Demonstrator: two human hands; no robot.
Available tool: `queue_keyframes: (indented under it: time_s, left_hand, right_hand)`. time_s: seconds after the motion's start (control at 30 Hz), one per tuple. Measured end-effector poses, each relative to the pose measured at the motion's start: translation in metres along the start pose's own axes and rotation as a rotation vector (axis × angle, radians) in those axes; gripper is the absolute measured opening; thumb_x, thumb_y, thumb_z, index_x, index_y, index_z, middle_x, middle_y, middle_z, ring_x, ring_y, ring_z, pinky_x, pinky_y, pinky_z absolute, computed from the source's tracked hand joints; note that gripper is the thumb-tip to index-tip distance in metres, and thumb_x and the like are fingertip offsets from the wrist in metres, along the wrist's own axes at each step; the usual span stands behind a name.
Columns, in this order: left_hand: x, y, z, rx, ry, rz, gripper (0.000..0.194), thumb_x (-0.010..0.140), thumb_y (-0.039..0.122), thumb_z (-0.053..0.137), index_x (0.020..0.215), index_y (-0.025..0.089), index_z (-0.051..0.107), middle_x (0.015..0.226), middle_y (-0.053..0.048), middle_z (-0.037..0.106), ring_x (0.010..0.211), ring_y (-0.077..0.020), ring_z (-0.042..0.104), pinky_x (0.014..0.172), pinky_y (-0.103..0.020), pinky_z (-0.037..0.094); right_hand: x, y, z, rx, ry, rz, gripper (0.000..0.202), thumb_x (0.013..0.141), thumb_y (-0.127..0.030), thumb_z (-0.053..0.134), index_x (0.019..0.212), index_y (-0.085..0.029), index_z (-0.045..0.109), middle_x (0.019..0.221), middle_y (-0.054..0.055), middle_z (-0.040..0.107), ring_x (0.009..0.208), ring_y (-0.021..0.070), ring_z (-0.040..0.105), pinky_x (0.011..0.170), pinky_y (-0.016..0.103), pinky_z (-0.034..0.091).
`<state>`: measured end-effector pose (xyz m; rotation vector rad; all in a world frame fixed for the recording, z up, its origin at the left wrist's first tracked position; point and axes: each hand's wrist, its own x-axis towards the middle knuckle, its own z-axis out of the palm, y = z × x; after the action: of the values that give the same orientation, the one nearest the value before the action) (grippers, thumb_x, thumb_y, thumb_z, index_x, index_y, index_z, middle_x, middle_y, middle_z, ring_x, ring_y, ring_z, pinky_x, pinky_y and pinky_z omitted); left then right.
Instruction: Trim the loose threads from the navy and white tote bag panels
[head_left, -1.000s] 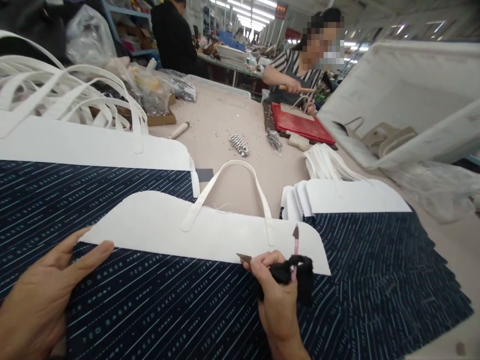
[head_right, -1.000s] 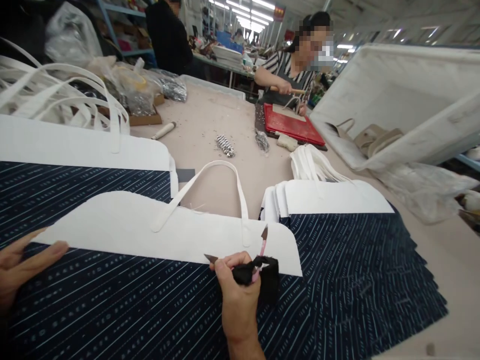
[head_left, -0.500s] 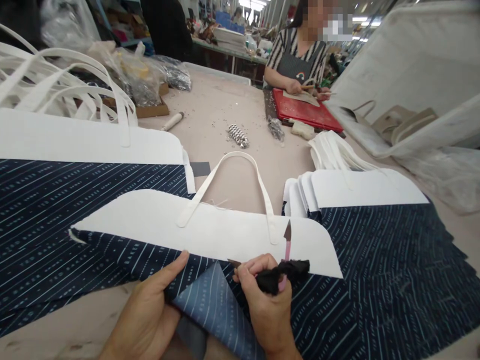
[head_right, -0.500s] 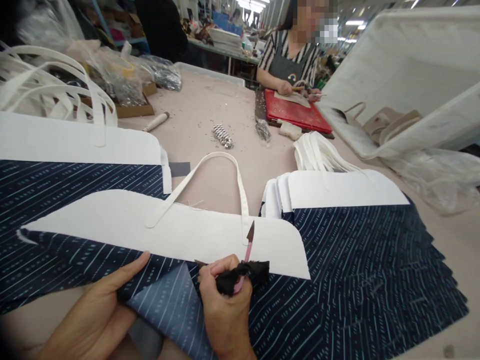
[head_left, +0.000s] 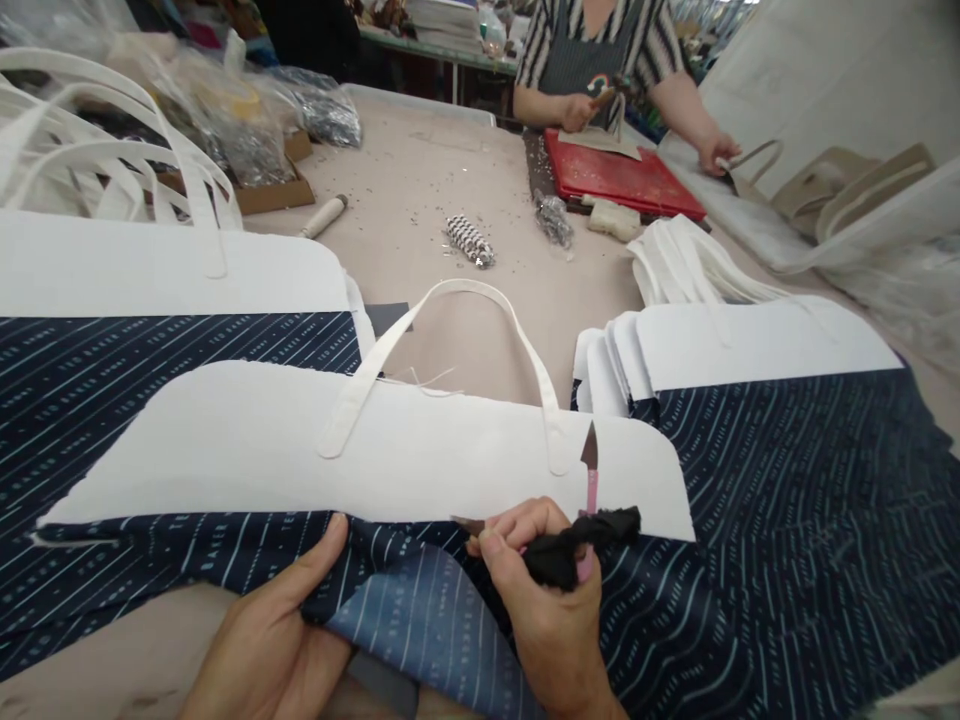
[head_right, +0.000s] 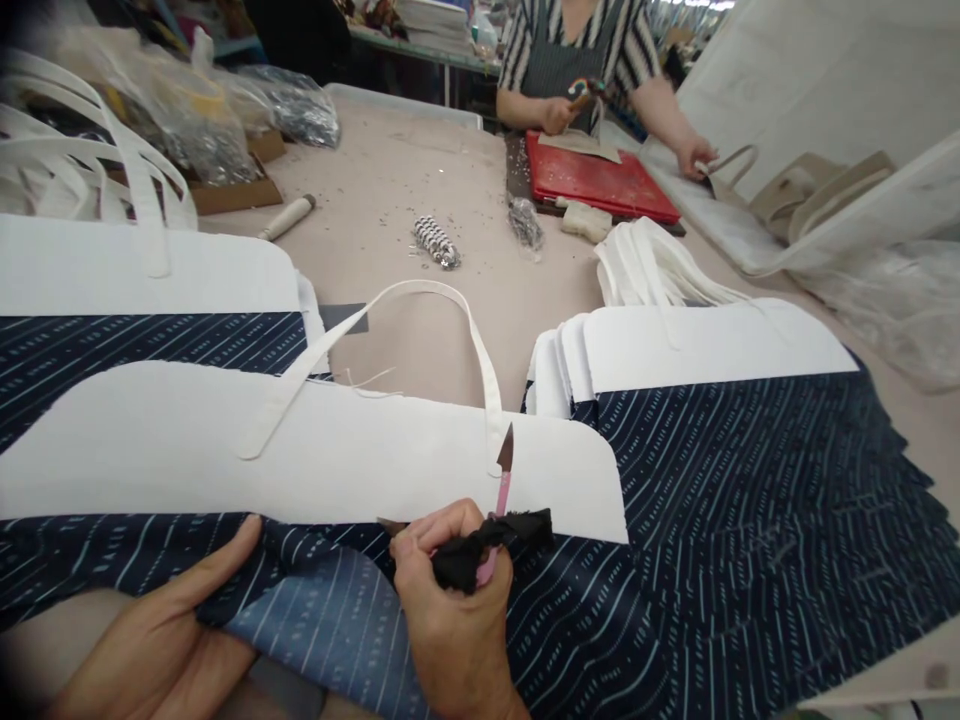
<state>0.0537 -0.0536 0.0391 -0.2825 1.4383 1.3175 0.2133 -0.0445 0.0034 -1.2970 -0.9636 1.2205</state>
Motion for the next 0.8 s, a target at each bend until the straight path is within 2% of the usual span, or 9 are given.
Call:
queue_keyframes:
  time_s: [0.07,0.2,0.37,0.47,0.73,0.8]
  left_hand:
    - [0.0,-0.001,-0.002,0.003,-0.016,0.024,0.045,0.08,0.019,0.07,0.122,0.033,0.066,0.115,-0.001,0.074,0.099,-0.023,0.072,0.096,-0.042,0.054]
    - [0.001,-0.002,-0.003,0.035,-0.022,0.048,0.037,0.083,0.017,0.066,0.118,0.026,0.069,0.119,-0.005,0.073,0.098,-0.0231,0.072,0.098,-0.043,0.053]
    - [0.001,-0.003,-0.005,-0.013,-0.009,0.029,0.038,0.081,0.015,0.067,0.116,0.031,0.07,0.125,0.0,0.07,0.099,-0.0199,0.072,0.095,-0.035,0.053]
    - [0.0,-0.004,-0.006,-0.052,0.0,0.0,0.037,0.081,0.016,0.067,0.115,0.03,0.07,0.124,0.0,0.071,0.101,-0.0199,0.071,0.099,-0.035,0.05]
    - [-0.002,-0.008,-0.006,-0.103,0.019,-0.084,0.034,0.084,0.018,0.063,0.117,0.023,0.07,0.119,-0.002,0.073,0.112,-0.0222,0.067,0.105,-0.036,0.045]
    - [-0.001,-0.008,-0.008,-0.1,0.022,-0.069,0.036,0.085,0.018,0.062,0.119,0.024,0.069,0.119,-0.001,0.073,0.115,-0.0223,0.065,0.105,-0.035,0.045]
  right_hand:
    - [0.0,0.0,0.0,0.001,-0.006,-0.01,0.024,0.081,-0.027,0.068,0.064,-0.021,0.052,0.068,-0.001,0.059,0.065,0.0172,0.06,0.069,0.036,0.052]
    - [0.0,-0.001,0.001,-0.006,-0.018,-0.01,0.025,0.081,-0.027,0.068,0.064,-0.022,0.051,0.068,-0.001,0.058,0.066,0.018,0.06,0.07,0.037,0.052]
    - [-0.001,-0.001,0.001,-0.024,-0.014,-0.021,0.025,0.081,-0.027,0.068,0.063,-0.022,0.051,0.067,-0.001,0.058,0.066,0.0187,0.06,0.069,0.038,0.052]
    - [-0.002,0.0,0.001,-0.032,-0.024,-0.035,0.024,0.081,-0.025,0.068,0.064,-0.022,0.051,0.066,-0.001,0.058,0.066,0.0185,0.061,0.068,0.037,0.052]
    - [-0.007,0.003,0.012,-0.123,-0.011,-0.185,0.027,0.081,-0.017,0.063,0.06,-0.022,0.046,0.063,-0.002,0.056,0.066,0.0164,0.061,0.066,0.033,0.052]
    - [-0.009,0.004,0.015,-0.144,-0.001,-0.222,0.027,0.08,-0.015,0.063,0.06,-0.022,0.046,0.064,-0.003,0.056,0.065,0.0156,0.061,0.067,0.032,0.051]
